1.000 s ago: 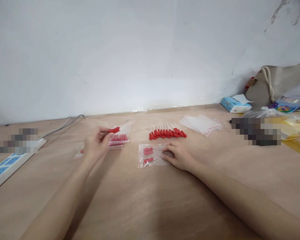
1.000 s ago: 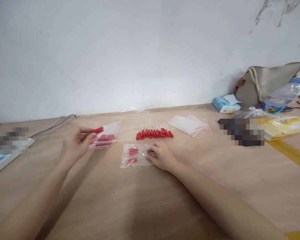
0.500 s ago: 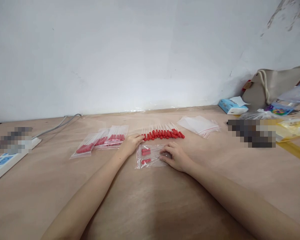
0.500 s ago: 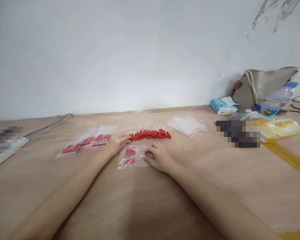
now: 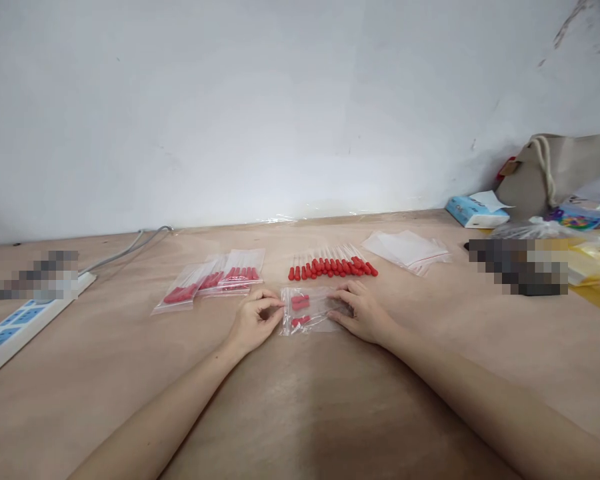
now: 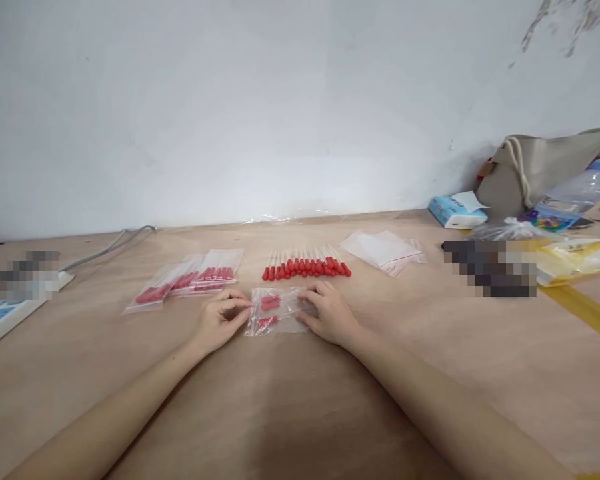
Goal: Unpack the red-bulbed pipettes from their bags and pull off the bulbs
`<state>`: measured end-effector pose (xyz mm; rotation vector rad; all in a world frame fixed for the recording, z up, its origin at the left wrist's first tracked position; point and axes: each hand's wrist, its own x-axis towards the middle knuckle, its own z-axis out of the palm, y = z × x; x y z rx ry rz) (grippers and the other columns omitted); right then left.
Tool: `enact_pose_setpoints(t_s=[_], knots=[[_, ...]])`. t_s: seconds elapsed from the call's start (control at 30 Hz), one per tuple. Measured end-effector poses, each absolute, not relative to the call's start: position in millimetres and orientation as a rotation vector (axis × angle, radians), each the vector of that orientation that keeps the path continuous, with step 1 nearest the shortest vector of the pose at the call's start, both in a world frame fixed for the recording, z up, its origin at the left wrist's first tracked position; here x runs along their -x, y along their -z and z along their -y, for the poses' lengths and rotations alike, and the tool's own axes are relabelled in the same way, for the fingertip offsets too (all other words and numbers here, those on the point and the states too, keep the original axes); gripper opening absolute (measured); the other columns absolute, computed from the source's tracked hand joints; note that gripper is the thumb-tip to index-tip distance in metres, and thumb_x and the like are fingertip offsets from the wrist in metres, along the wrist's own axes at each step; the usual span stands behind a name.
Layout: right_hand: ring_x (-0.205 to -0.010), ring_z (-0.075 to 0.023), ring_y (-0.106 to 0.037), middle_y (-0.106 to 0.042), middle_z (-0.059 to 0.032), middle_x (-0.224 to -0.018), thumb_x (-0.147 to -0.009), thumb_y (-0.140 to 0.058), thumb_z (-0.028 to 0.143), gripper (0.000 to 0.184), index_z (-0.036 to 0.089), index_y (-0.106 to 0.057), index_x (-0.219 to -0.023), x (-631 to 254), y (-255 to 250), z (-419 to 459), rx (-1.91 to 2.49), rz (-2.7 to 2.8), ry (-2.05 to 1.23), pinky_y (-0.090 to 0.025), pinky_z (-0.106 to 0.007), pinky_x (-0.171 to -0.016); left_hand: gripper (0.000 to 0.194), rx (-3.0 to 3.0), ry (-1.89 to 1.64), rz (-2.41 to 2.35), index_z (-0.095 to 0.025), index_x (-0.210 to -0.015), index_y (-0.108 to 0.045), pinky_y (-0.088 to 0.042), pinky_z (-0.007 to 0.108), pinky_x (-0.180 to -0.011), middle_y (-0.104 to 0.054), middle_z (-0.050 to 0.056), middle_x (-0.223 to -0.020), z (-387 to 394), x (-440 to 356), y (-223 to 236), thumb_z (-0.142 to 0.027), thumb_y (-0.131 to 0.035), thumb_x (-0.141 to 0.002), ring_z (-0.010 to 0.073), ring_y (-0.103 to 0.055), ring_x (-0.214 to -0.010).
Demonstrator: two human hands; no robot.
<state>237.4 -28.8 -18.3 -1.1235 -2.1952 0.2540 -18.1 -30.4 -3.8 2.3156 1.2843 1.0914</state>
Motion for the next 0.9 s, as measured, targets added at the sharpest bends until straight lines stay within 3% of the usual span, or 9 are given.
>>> enact_pose_setpoints(t_s=[0.27, 0.4, 0.5, 0.67, 0.9], knots=[[-0.081, -0.0179, -0.051, -0.056, -0.0049, -0.084, -0.078, -0.055, 0.03, 0.017, 0.02, -0.06, -0.09, -236, 16, 31, 1.158, 2.22, -0.245, -0.041, -0.033, -0.074, 0.025, -2.204, -0.784, -1.133, -0.018, -0.085, -0.065, -0.043, 0.024, -0.065, -0.058, 0.003, -0.084, 30, 14, -3, -0.037, -0.065, -0.069, 0.0128, -0.053, -0.073], [-0.081, -0.0189, -0.051, -0.056, -0.0056, -0.084, -0.078, -0.055, 0.031, 0.028, 0.018, -0.055, -0.103, -236, 15, 32, 1.185, 2.189, -0.224, -0.042, -0.035, -0.074, 0.032, -2.238, -0.798, -1.085, -0.018, -0.09, -0.061, -0.045, 0.027, -0.071, -0.056, 0.004, -0.095, 31, 16, -3, -0.037, -0.068, -0.065, 0.014, -0.053, -0.079], [-0.087, -0.0207, -0.051, -0.052, -0.0088, -0.094, -0.078, -0.055, 0.032, 0.034, 0.018, -0.052, -0.108, -236, 17, 30, 1.201, 2.16, -0.205, -0.043, -0.037, -0.076, 0.039, -2.193, -0.898, -1.129, -0.019, -0.104, -0.056, -0.047, 0.026, -0.065, -0.056, 0.006, -0.101, 28, 16, 4, -0.035, -0.064, -0.07, 0.0123, -0.054, -0.073], [-0.092, -0.0214, -0.05, -0.05, -0.0097, -0.099, -0.077, -0.056, 0.033, 0.03, 0.017, -0.053, -0.102, -237, 19, 28, 1.206, 2.17, -0.278, -0.043, -0.037, -0.079, 0.03, -2.234, -0.89, -1.21, -0.02, -0.109, -0.057, -0.047, 0.028, -0.071, -0.059, 0.007, -0.102, 26, 13, 4, -0.031, -0.048, -0.083, 0.0155, -0.056, -0.083], [-0.084, -0.0188, -0.051, -0.053, -0.0074, -0.092, -0.077, -0.056, 0.031, 0.027, 0.017, -0.055, -0.1, -238, 15, 27, 1.185, 2.223, -0.307, -0.042, -0.034, -0.076, 0.042, -2.327, -0.655, -1.146, -0.021, -0.118, -0.05, -0.044, 0.024, -0.064, -0.053, 0.004, -0.091, 28, 7, -10, -0.032, -0.056, -0.078, 0.0123, -0.051, -0.072]])
